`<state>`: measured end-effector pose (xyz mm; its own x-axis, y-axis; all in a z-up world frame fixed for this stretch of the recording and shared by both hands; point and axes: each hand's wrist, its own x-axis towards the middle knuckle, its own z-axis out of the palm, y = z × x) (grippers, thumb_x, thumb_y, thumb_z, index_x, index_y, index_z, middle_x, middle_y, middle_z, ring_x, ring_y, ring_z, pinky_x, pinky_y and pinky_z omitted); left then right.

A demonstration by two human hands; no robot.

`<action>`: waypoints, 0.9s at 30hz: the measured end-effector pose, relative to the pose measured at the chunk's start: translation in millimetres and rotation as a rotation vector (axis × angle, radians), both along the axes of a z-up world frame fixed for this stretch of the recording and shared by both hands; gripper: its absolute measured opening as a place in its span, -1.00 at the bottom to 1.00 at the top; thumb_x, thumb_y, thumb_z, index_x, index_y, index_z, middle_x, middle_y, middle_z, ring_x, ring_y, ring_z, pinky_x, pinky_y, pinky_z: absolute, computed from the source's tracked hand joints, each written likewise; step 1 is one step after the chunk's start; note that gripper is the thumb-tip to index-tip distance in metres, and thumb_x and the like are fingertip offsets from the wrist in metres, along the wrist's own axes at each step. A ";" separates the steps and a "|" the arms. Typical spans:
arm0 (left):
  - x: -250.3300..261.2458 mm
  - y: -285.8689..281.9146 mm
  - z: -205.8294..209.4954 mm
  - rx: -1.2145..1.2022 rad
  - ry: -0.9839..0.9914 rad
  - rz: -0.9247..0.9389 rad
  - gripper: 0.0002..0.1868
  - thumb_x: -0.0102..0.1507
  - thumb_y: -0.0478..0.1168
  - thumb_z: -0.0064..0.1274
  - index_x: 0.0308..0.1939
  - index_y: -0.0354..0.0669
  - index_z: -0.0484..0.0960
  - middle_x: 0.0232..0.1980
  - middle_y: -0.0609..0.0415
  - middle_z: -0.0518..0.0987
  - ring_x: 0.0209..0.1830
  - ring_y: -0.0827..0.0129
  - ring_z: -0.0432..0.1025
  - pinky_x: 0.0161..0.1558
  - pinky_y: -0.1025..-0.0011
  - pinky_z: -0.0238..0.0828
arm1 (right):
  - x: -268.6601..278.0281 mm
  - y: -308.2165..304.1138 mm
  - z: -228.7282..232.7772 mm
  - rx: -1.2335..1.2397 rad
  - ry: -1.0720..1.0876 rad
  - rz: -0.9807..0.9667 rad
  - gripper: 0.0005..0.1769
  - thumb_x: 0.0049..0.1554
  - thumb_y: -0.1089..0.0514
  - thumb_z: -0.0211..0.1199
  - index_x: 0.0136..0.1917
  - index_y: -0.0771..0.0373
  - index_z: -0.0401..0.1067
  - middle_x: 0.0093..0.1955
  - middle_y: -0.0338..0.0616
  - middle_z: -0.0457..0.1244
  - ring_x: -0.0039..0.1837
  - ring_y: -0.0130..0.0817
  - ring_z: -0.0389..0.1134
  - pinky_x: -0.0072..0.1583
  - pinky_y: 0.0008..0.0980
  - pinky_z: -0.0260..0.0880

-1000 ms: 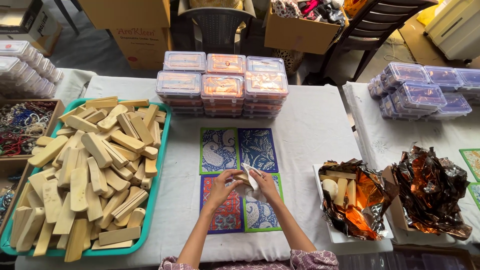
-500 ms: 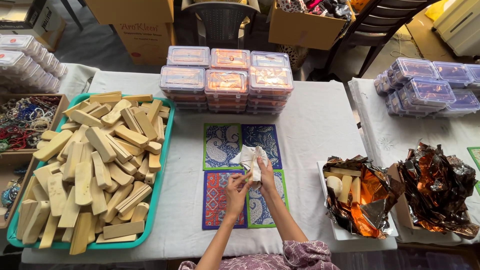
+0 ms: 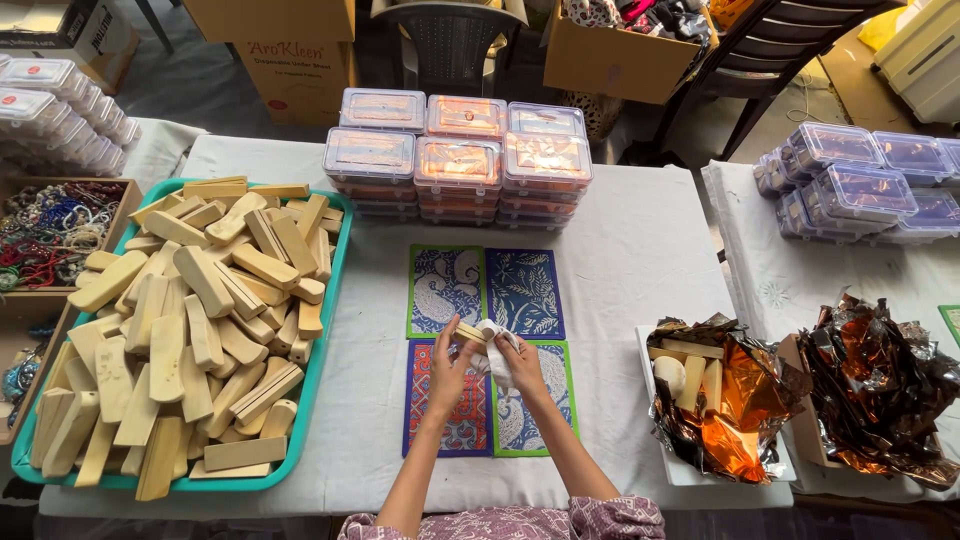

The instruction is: Wrapping sandalwood sticks in foil and organizing them.

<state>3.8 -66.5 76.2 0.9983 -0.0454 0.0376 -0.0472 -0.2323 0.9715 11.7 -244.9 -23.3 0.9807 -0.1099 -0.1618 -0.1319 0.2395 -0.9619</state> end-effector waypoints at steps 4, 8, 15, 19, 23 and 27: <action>13.3 12.1 -4.8 -0.226 0.031 -0.003 -0.49 0.37 -0.12 0.11 0.41 -0.04 0.52 0.35 0.04 0.53 0.32 0.20 0.48 0.30 0.21 0.45 | 5.6 -7.7 30.1 0.002 -0.019 -0.020 -0.70 0.33 0.05 0.21 0.06 0.35 0.56 -0.15 -0.26 0.37 -0.20 -0.63 0.29 -0.19 -0.55 0.28; -2.3 6.5 18.8 -0.143 0.089 -0.121 -0.60 0.19 -0.21 0.30 0.11 -0.15 0.70 0.14 0.06 0.56 0.08 0.33 0.60 0.03 0.38 0.62 | 18.7 -15.4 22.5 0.210 -0.006 -0.270 -0.70 0.31 0.02 0.20 0.13 0.28 0.52 -0.07 -0.27 0.39 -0.11 -0.61 0.35 -0.11 -0.55 0.39; -20.3 -9.1 7.3 -0.095 0.120 -0.149 -0.71 0.20 -0.20 0.30 0.01 -0.10 0.81 0.16 0.12 0.58 0.04 0.30 0.67 0.00 0.40 0.63 | 14.6 9.1 29.0 0.520 0.238 -0.113 -0.58 0.29 -0.01 0.14 0.34 0.21 0.33 0.02 -0.17 0.40 -0.06 -0.40 0.46 -0.11 -0.35 0.49; -17.0 -7.3 24.6 0.146 -0.070 0.085 -0.15 -0.05 -0.23 0.51 0.32 -0.04 0.50 0.20 -0.01 0.38 0.28 0.13 0.37 0.29 0.19 0.40 | 0.9 17.2 49.2 0.593 0.187 -0.079 -0.56 0.26 -0.02 0.13 0.35 0.15 0.32 0.01 -0.09 0.40 -0.09 -0.30 0.46 -0.13 -0.34 0.51; -21.4 -3.0 21.4 0.204 -0.081 0.077 0.06 -0.13 -0.18 0.52 0.42 0.05 0.32 0.39 -0.01 0.27 0.44 0.07 0.20 0.40 0.13 0.22 | 2.2 13.9 46.5 0.380 0.107 -0.163 -0.58 0.29 0.02 0.13 0.38 0.13 0.30 0.05 -0.20 0.38 -0.04 -0.45 0.44 -0.07 -0.39 0.51; -28.3 -8.9 33.9 0.206 -0.056 -0.065 0.02 -0.08 -0.14 0.59 0.39 0.04 0.34 0.44 -0.03 0.22 0.46 0.02 0.14 0.36 0.07 0.13 | 14.3 6.7 37.7 0.287 0.065 -0.223 -0.51 0.36 -0.13 0.01 0.31 0.29 0.36 -0.03 -0.16 0.38 -0.14 -0.43 0.43 -0.18 -0.37 0.49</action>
<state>-24.5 -75.4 110.1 0.9895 -0.1222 0.0766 -0.1215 -0.4202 0.8993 26.0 -238.2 14.4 0.9242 -0.2613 -0.2787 -0.1049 0.5279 -0.8428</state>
